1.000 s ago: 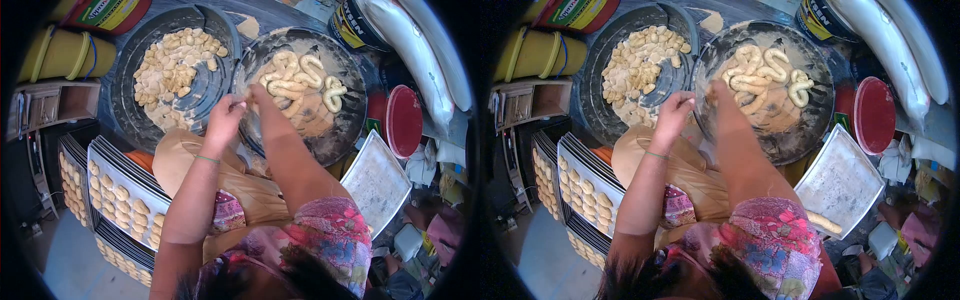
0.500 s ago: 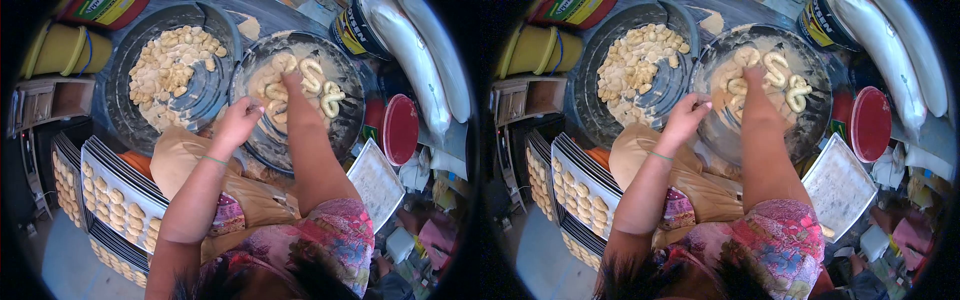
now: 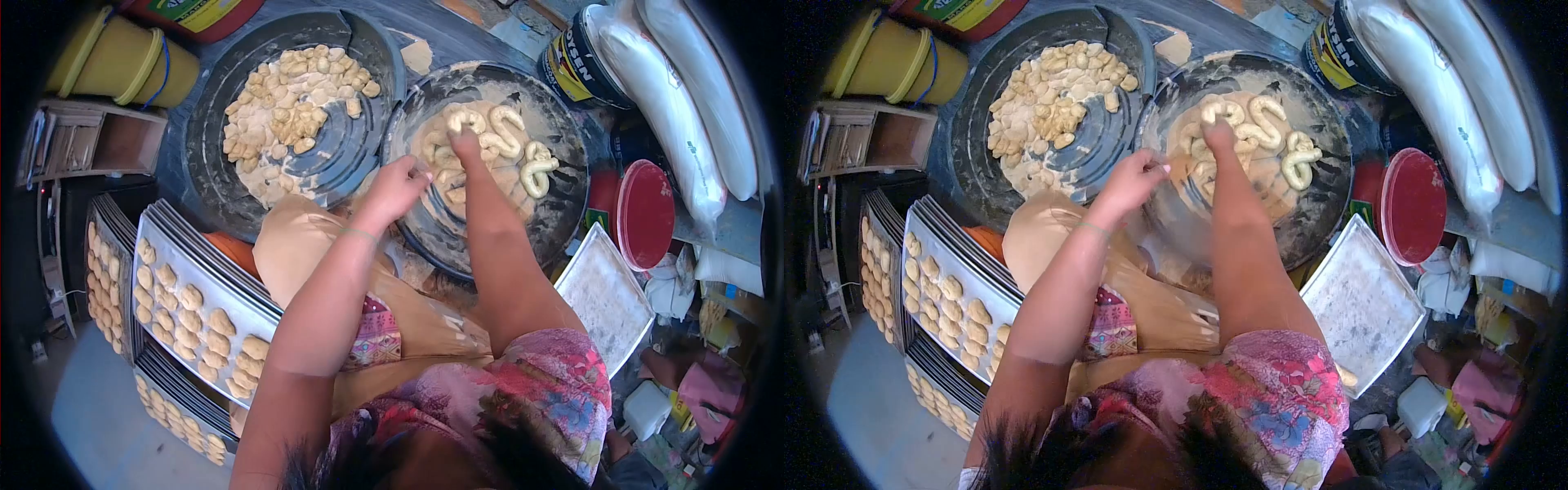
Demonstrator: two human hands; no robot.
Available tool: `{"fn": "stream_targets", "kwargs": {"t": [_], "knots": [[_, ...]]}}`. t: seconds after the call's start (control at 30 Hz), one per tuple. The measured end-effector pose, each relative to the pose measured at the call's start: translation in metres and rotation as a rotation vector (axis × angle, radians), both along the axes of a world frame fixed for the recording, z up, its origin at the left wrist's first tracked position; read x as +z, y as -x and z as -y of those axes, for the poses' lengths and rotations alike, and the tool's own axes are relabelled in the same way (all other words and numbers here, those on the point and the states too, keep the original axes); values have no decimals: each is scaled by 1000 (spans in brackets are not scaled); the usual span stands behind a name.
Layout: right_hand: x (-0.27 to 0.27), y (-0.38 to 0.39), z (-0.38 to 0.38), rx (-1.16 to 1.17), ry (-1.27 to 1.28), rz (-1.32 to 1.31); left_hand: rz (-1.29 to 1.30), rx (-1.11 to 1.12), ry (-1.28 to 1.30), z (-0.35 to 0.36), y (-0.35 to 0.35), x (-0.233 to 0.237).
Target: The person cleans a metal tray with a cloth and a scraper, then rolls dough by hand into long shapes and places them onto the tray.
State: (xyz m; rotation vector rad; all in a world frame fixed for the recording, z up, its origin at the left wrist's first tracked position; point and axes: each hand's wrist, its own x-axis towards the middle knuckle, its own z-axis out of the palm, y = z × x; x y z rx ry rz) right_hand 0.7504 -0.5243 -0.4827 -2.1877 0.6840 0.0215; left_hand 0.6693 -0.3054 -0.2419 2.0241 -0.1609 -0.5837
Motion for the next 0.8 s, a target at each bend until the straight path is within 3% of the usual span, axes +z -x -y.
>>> {"fn": "stream_targets", "kwargs": {"t": [0.07,0.17,0.23,0.37,0.47,0.57,0.6,0.7,0.77,0.8], "knots": [[28,-2,9,-39,-366,148,29,-10,-48,-6,-2,-7],[125,10,22,39,-919,248,-17,45,-42,-14,-3,-5],[192,25,22,137,-1039,348,-7,63,-54,-15,-1,0],[289,71,29,478,-627,115,31,33,-111,-19,-3,-7],[313,103,28,643,-523,205,74,21,-159,-20,-3,-14],[336,114,33,796,-476,104,63,20,-170,-18,0,0],[336,111,34,771,-466,12,57,19,-155,-18,1,-2],[303,79,23,879,7,94,42,10,-128,-18,-2,-4],[259,39,8,717,32,152,22,-2,-139,-17,-2,-2],[221,13,3,621,48,325,-19,-13,-131,-16,-1,3]]}}
